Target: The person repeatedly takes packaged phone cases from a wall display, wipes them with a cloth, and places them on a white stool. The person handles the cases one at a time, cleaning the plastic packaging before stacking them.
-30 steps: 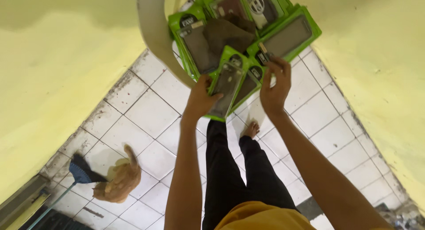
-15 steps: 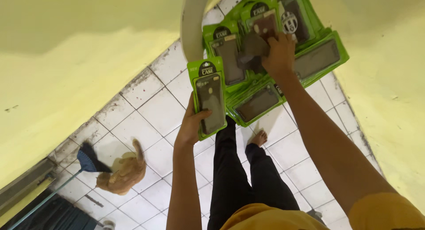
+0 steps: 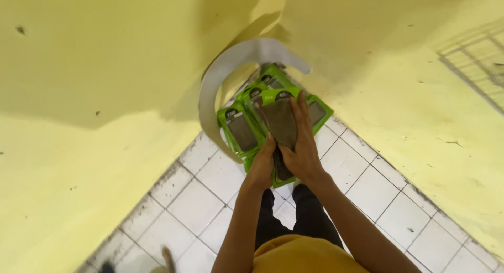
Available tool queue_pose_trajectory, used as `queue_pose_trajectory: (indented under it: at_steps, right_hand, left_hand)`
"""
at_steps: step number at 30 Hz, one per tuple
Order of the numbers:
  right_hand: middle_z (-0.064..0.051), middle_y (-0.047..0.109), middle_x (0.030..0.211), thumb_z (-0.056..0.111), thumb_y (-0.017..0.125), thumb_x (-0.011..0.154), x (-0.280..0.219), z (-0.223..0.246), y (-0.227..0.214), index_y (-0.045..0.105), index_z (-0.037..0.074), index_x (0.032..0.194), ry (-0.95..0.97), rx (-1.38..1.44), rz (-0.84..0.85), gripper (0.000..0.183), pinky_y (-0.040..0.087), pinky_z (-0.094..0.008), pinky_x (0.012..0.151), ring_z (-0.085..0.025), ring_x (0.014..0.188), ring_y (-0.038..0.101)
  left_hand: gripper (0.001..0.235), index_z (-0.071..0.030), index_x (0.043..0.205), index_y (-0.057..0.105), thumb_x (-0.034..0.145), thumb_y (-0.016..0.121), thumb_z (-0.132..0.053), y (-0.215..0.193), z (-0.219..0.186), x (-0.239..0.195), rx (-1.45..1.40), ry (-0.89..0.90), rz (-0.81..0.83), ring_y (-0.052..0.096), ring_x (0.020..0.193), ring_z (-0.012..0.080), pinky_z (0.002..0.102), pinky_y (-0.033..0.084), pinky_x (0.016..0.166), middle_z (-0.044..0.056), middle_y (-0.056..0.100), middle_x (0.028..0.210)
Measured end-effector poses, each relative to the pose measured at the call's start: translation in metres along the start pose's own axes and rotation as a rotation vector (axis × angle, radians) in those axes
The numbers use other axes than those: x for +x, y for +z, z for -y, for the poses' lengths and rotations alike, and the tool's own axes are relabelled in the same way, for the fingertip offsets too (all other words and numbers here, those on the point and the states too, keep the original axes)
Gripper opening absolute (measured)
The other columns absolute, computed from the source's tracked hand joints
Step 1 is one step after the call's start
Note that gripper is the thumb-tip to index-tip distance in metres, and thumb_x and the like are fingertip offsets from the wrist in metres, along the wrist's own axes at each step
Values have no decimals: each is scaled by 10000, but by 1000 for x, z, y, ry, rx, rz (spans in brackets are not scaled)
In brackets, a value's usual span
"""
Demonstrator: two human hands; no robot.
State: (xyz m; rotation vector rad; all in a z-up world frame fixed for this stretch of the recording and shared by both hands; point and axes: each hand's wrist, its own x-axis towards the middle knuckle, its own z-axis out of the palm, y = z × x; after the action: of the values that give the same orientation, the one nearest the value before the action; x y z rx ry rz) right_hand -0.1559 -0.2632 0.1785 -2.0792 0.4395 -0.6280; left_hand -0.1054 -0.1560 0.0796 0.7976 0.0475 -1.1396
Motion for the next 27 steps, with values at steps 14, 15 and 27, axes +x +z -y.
queue_pose_trajectory:
  at_steps: [14,15,27]
  right_hand:
    - [-120,249,1677,-125,521,745,-59,38,-61,492,117,1503,87,39,193,796,272,-483,1219,-373,1537,169]
    - [-124,305,1644,-116,512,783,-59,24,-65,503,105,1493,88,113,123,743,301,-469,1209,-357,1504,238]
    - [-133,511,1533,-113,446,866,-15,8,-100,412,108,1544,229,451,-150,714,418,-382,1163,-270,1411,507]
  left_hand:
    - [579,-16,1446,512,1099,384,-462,91,-103,39,-132,266,17,637,1157,307,435,548,995,169,615,1362]
    - [574,-17,1445,517,1099,391,-458,93,-109,37,-137,280,9,636,1171,296,425,550,1006,161,613,1377]
    - [565,-75,1563,367,1042,549,-196,136,-53,24,423,373,172,570,1311,250,371,480,1082,169,556,1467]
